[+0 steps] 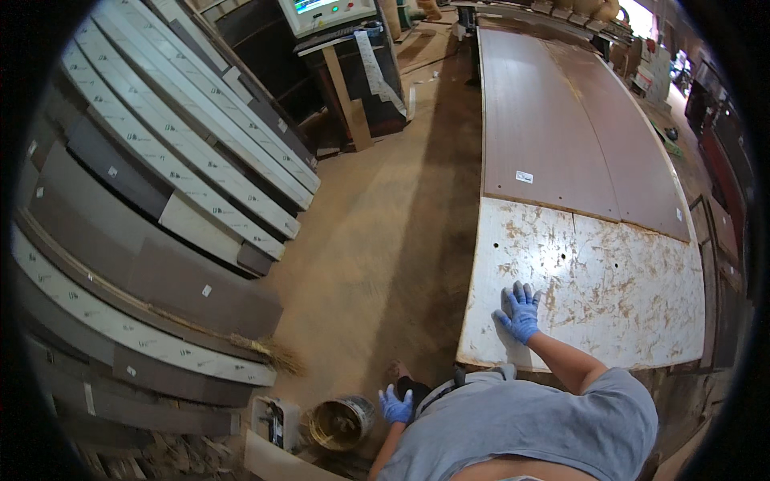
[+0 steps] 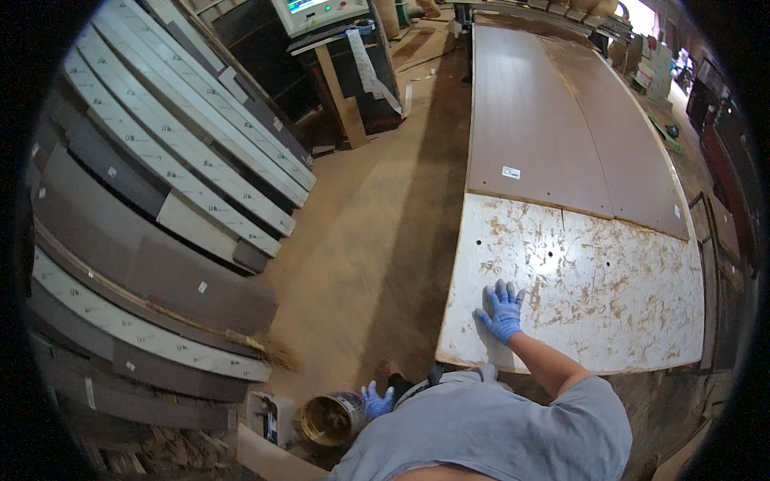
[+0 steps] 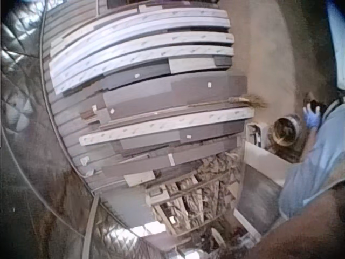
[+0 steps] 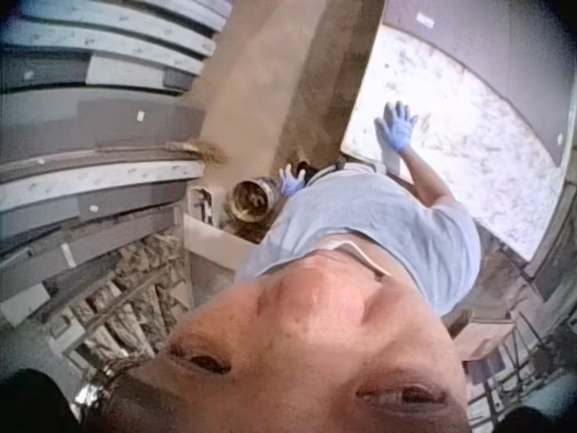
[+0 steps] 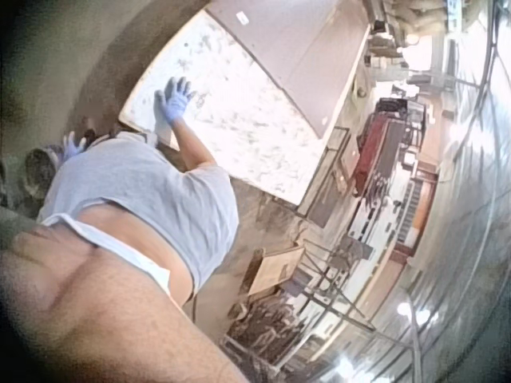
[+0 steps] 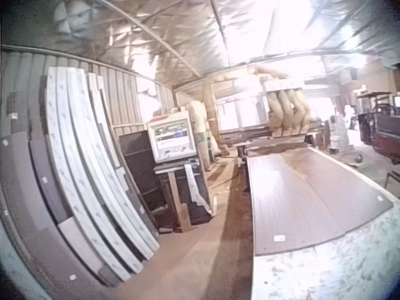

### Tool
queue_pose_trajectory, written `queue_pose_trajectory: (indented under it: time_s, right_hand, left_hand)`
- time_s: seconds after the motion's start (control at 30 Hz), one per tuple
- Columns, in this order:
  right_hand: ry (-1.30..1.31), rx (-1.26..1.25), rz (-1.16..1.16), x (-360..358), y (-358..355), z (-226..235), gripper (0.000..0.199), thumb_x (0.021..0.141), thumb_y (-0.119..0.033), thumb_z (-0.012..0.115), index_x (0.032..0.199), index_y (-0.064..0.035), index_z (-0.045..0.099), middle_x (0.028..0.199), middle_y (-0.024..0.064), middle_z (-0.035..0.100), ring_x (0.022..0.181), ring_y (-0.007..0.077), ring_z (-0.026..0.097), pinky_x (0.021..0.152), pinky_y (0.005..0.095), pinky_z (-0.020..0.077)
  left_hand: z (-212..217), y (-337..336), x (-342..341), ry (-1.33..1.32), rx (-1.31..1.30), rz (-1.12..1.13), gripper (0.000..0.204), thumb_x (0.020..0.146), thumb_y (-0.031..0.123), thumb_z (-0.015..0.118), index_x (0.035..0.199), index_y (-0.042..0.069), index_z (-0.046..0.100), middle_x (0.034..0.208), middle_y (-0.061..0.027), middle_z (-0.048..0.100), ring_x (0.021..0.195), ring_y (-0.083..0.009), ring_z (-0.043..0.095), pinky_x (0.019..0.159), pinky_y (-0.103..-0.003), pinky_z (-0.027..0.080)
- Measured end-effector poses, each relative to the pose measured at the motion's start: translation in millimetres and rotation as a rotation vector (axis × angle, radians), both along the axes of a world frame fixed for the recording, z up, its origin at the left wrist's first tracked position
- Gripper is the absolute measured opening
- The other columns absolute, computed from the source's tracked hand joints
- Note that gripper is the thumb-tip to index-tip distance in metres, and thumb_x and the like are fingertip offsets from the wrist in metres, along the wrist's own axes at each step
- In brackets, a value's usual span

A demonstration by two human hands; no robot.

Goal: The person handles large brown wood panels, moving them between worktables and a CNC machine. They wipe a panel with a cloth, operate a control panel, and use a spray gun to clean the machine bed before loading a panel.

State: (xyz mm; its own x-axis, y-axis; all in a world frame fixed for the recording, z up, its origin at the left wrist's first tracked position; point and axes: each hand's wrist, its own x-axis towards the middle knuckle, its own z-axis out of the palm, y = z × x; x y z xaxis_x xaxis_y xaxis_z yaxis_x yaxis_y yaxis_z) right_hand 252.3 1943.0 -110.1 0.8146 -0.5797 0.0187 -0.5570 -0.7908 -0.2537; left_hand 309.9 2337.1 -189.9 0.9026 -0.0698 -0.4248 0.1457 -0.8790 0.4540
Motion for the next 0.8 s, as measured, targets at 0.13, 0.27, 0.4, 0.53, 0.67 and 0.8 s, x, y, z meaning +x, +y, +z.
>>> queue_pose_trajectory:
  time_s: [0.13, 0.27, 0.4, 0.53, 0.67, 0.8]
  right_hand:
    - [-0.081, 0.009, -0.177, 74.4, 14.8, -7.0, 0.061, 0.078, -0.051, 0.053, 0.128, -0.0163, 0.045, 0.141, 0.0176, 0.03, 0.132, 0.0387, 0.021, 0.106, 0.0605, 0.004]
    - [-0.266, -0.001, -0.349, 116.1, 15.6, -12.8, 0.042, 0.08, -0.039, 0.056, 0.115, -0.0152, 0.056, 0.127, 0.0134, 0.046, 0.118, 0.0316, 0.039, 0.101, 0.0511, 0.024]
    - [-0.393, 0.12, -0.516, 145.6, -17.9, 1.7, 0.035, 0.08, -0.034, 0.056, 0.109, -0.0155, 0.061, 0.111, 0.0139, 0.057, 0.103, 0.0306, 0.054, 0.088, 0.0408, 0.0419]
    - [-0.356, 0.157, -0.625, 161.4, -83.4, 4.9, 0.038, 0.082, -0.031, 0.053, 0.118, -0.0196, 0.056, 0.108, 0.0152, 0.056, 0.102, 0.0305, 0.055, 0.087, 0.0405, 0.0446]
    - [-0.25, 0.251, -0.652, 213.9, -143.0, 28.4, 0.042, 0.083, -0.03, 0.048, 0.124, -0.02, 0.052, 0.106, 0.0169, 0.06, 0.097, 0.0328, 0.058, 0.085, 0.0406, 0.0455]
    - [-0.181, 0.296, -0.719, 260.3, -191.1, 19.6, 0.042, 0.082, -0.031, 0.049, 0.123, -0.0197, 0.052, 0.11, 0.0171, 0.06, 0.102, 0.0333, 0.058, 0.087, 0.0396, 0.0452]
  left_hand:
    - [-33.0, 80.1, 87.5, -0.014, 0.056, -0.062, 0.074, 0.072, 0.054, 0.063, 0.129, 0.011, 0.045, 0.138, -0.0243, 0.032, 0.128, -0.0375, 0.031, 0.103, -0.043, 0.03]
    - [8.4, 124.9, 199.4, 0.035, 0.147, -0.156, 0.071, 0.074, 0.05, 0.064, 0.129, 0.011, 0.044, 0.139, -0.0242, 0.031, 0.129, -0.0369, 0.031, 0.104, -0.043, 0.029]
    - [13.2, 127.2, 299.6, -0.026, 0.158, -0.263, 0.066, 0.077, 0.045, 0.063, 0.131, 0.012, 0.043, 0.139, -0.0228, 0.032, 0.128, -0.0348, 0.032, 0.104, -0.041, 0.029]
    - [12.6, 55.3, 374.8, -0.061, 0.081, -0.369, 0.063, 0.079, 0.043, 0.062, 0.129, 0.009, 0.045, 0.138, -0.0217, 0.034, 0.128, -0.0326, 0.033, 0.105, -0.04, 0.029]
    - [0.9, -44.5, 424.0, -0.163, -0.088, -0.496, 0.063, 0.079, 0.041, 0.064, 0.127, 0.005, 0.047, 0.135, -0.0223, 0.037, 0.127, -0.0328, 0.034, 0.105, -0.04, 0.029]
    - [11.8, -141.4, 458.1, -0.119, -0.176, -0.557, 0.063, 0.079, 0.041, 0.065, 0.126, 0.004, 0.047, 0.135, -0.0227, 0.037, 0.127, -0.0331, 0.035, 0.105, -0.039, 0.028]
